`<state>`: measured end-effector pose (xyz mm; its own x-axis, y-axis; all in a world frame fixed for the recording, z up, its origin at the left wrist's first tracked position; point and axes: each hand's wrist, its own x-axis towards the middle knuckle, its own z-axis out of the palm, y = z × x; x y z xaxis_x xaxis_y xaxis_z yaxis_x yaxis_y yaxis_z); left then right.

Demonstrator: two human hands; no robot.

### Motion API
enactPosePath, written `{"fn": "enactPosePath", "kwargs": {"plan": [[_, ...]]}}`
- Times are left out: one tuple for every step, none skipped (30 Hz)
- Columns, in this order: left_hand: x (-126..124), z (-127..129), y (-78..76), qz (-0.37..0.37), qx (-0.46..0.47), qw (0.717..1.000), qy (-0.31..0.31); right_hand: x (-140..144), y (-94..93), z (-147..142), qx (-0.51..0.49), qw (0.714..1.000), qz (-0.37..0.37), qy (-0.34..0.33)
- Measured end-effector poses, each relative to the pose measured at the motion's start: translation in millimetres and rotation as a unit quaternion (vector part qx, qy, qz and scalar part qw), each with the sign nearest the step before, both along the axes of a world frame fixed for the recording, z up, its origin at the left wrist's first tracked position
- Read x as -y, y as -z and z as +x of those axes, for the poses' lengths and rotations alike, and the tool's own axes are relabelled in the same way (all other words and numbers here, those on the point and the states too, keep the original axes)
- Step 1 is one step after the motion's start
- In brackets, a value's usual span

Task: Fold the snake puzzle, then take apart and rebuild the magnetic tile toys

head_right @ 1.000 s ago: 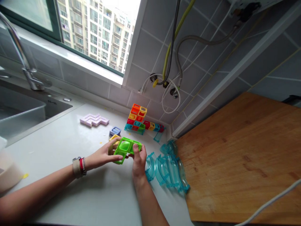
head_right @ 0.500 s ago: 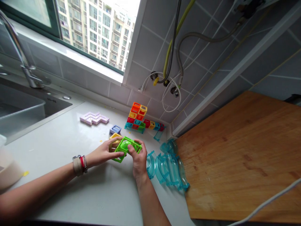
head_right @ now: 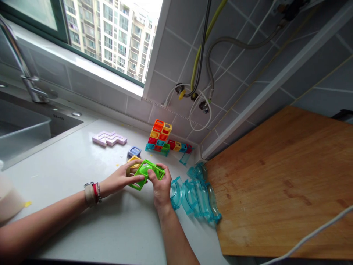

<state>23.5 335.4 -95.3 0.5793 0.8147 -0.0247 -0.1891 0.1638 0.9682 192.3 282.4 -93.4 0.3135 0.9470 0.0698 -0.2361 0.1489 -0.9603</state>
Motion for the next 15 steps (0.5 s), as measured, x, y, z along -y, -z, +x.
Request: {"fn": "enactPosePath", "kwargs": {"plan": [[0,0,0.1,0.000,0.002,1.000,0.002,0,-0.6,-1,-0.001,1.000,-0.001,0.001],[0,0,0.2,0.002,0.003,1.000,0.003,0,-1.4,-1,-0.002,1.000,-0.001,-0.001],[0,0,0.2,0.004,0.004,1.000,0.003,1,-2.3,-2,-0.002,1.000,-0.001,-0.002],[0,0,0.2,0.006,0.004,1.000,0.003,1,-3.3,-2,-0.003,1.000,0.000,-0.004],[0,0,0.3,0.010,0.003,1.000,0.002,1,-4.3,-2,-0.003,1.000,0.001,-0.005],[0,0,0.4,0.014,0.002,1.000,0.001,1,-5.3,-3,0.000,1.000,0.003,-0.006],[0,0,0.7,0.018,0.000,1.000,0.000,1,-6.1,-3,0.006,1.000,0.006,-0.006],[0,0,1.0,0.020,-0.002,1.000,0.000,1,-6.7,-3,0.016,1.000,0.009,-0.004],[0,0,1.3,0.019,-0.003,1.000,0.002,1,-7.0,-3,0.029,1.000,0.012,-0.002],[0,0,1.5,0.014,-0.005,1.000,0.005,2,-7.1,-3,0.043,0.999,0.014,-0.002],[0,0,1.4,0.007,-0.006,1.000,0.007,3,-7.2,-4,0.057,0.998,0.015,-0.006],[1,0,1.0,0.001,-0.009,1.000,0.007,4,-7.3,-4,0.071,0.997,0.015,-0.015],[1,-1,0.2,-0.001,-0.013,1.000,0.005,6,-7.8,-4,0.085,0.996,0.016,-0.027],[1,-1,-0.9,0.001,-0.018,1.000,0.001,7,-8.9,-4,0.099,0.994,0.019,-0.040],[1,-1,-2.2,0.006,-0.022,1.000,-0.001,7,-11.1,-3,0.115,0.992,0.026,-0.049]]}}
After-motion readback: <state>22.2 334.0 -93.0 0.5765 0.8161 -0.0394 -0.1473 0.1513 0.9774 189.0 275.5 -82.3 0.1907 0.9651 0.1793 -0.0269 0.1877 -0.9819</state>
